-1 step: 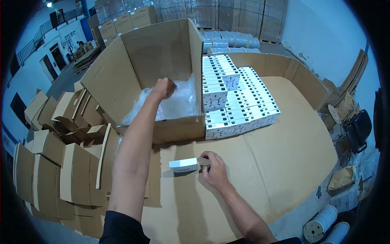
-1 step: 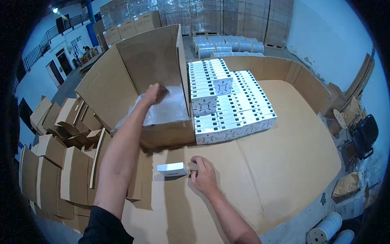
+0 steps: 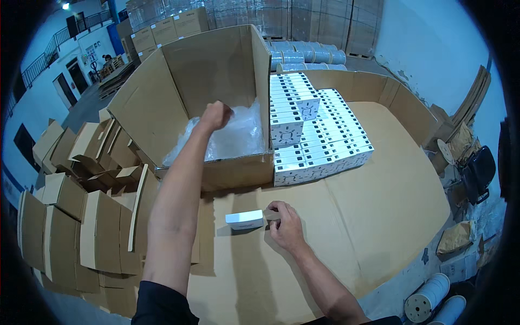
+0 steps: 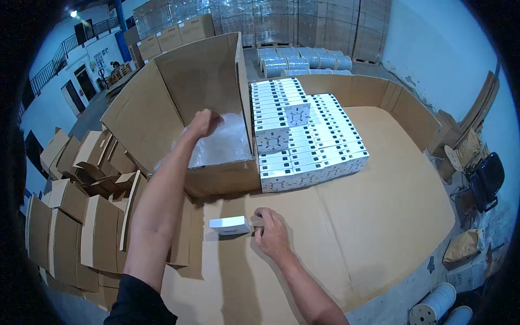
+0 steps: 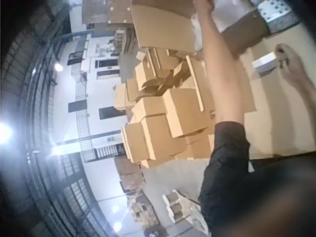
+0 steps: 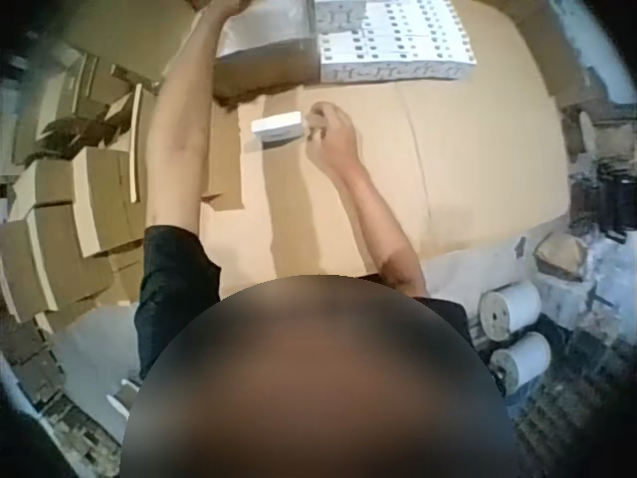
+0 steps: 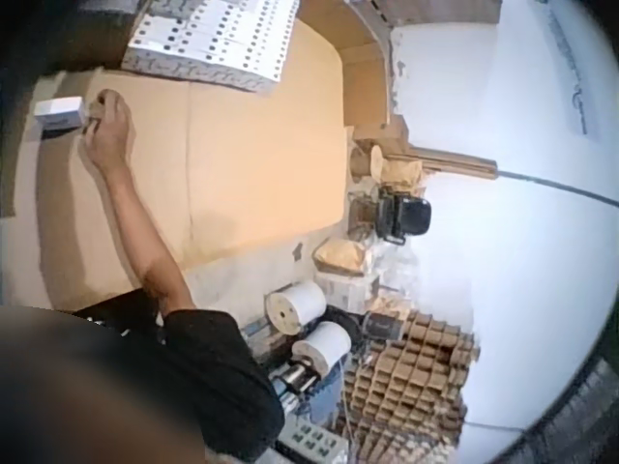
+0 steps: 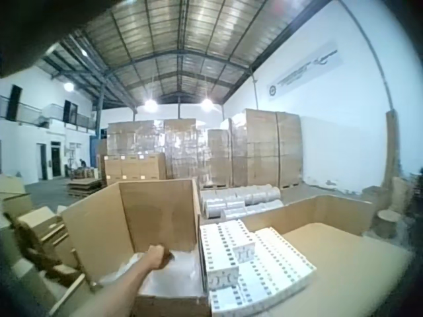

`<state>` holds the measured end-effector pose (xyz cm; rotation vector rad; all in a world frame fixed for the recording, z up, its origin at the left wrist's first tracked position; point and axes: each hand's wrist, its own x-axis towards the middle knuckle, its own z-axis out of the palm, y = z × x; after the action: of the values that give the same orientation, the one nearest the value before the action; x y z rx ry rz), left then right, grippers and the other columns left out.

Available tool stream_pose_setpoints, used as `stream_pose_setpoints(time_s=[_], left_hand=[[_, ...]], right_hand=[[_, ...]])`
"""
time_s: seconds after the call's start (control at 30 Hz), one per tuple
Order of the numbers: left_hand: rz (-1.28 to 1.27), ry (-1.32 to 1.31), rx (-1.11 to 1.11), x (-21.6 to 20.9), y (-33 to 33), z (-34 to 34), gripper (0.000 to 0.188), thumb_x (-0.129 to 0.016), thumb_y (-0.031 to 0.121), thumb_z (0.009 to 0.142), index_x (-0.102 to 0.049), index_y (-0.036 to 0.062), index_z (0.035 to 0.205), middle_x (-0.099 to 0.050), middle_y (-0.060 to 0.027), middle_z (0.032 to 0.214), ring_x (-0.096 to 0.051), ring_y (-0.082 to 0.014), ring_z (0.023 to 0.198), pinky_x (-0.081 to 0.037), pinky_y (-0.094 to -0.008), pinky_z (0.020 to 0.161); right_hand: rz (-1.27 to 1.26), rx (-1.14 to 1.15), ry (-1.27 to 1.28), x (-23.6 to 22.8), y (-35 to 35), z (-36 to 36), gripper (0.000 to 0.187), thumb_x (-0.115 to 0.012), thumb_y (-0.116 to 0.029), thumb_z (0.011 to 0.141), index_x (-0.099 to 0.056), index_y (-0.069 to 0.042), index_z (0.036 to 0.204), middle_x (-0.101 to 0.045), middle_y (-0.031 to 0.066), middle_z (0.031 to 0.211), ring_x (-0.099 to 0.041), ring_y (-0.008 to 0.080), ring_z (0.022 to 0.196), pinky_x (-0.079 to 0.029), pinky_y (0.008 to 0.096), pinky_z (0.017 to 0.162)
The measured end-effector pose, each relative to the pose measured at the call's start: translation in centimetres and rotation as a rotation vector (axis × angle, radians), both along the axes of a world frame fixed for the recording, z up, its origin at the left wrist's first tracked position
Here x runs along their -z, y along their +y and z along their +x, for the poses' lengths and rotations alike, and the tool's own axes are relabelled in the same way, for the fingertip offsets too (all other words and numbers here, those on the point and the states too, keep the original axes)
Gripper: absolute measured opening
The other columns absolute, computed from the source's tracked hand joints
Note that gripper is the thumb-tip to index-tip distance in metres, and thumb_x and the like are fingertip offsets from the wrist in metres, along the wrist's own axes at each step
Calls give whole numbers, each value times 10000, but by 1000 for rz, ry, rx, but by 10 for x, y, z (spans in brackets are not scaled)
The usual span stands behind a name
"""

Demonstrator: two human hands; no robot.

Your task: The person is packing small electronic devices into white cardboard boxes and then organizing them into larger shipping boxes.

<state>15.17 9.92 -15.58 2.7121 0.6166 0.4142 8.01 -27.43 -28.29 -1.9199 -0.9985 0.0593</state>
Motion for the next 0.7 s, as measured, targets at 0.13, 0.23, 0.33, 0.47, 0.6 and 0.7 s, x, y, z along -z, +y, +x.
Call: stream_pose_setpoints(time_s=[0.13, 0.23, 0.33, 0.47, 0.6, 0.7], left_hand=[[-121, -199, -178, -28, 5, -13, 257, -641, 275, 946, -767, 93, 1076, -730, -209, 1056, -704, -375, 1043, -535, -462, 929], [-192, -438, -145, -47, 19, -24, 275, -641, 298, 956, -762, 94, 1096, -754, -170, 1027, -729, -316, 1010, -539, -419, 912], [-325, -606, -159, -68, 17, -35, 302, -613, 301, 991, -746, 57, 1109, -760, -109, 964, -723, -221, 914, -549, -388, 845], [-634, -908, -57, -99, -56, -69, 274, -520, 221, 1066, -675, 7, 1138, -706, -67, 958, -676, -148, 867, -564, -339, 796], [-790, -1082, 58, -89, -133, -126, 229, -471, 166, 1089, -594, -5, 1180, -688, -78, 1016, -681, -169, 884, -562, -333, 840], [-860, -1061, 34, -46, -187, -176, 215, -490, 167, 1082, -585, -2, 1173, -678, -72, 1037, -682, -157, 940, -570, -314, 806]], right_hand=[[-31, -6, -1, -5, 2, -1, 418, -631, 50, 740, -568, -37, 1145, -645, 168, 1114, -611, 375, 1094, -481, 480, 967], [2, -25, -21, 0, 3, -1, 415, -632, 48, 748, -567, -40, 1149, -641, 170, 1131, -610, 380, 1098, -484, 483, 965], [-10, -26, -2, 2, 3, -5, 419, -631, 49, 753, -565, -47, 1155, -641, 174, 1134, -608, 386, 1096, -480, 485, 969], [21, -30, 46, 9, 0, -5, 398, -610, 54, 752, -574, -42, 1137, -646, 178, 1113, -621, 369, 1082, -512, 472, 934], [153, -24, 170, 14, -6, -1, 308, -507, 102, 811, -570, 18, 1100, -696, 152, 1008, -724, 260, 979, -593, 358, 852], [192, -15, 269, 8, -17, -11, 245, -493, 91, 857, -561, 31, 1085, -698, 125, 971, -726, 202, 963, -582, 337, 864]])
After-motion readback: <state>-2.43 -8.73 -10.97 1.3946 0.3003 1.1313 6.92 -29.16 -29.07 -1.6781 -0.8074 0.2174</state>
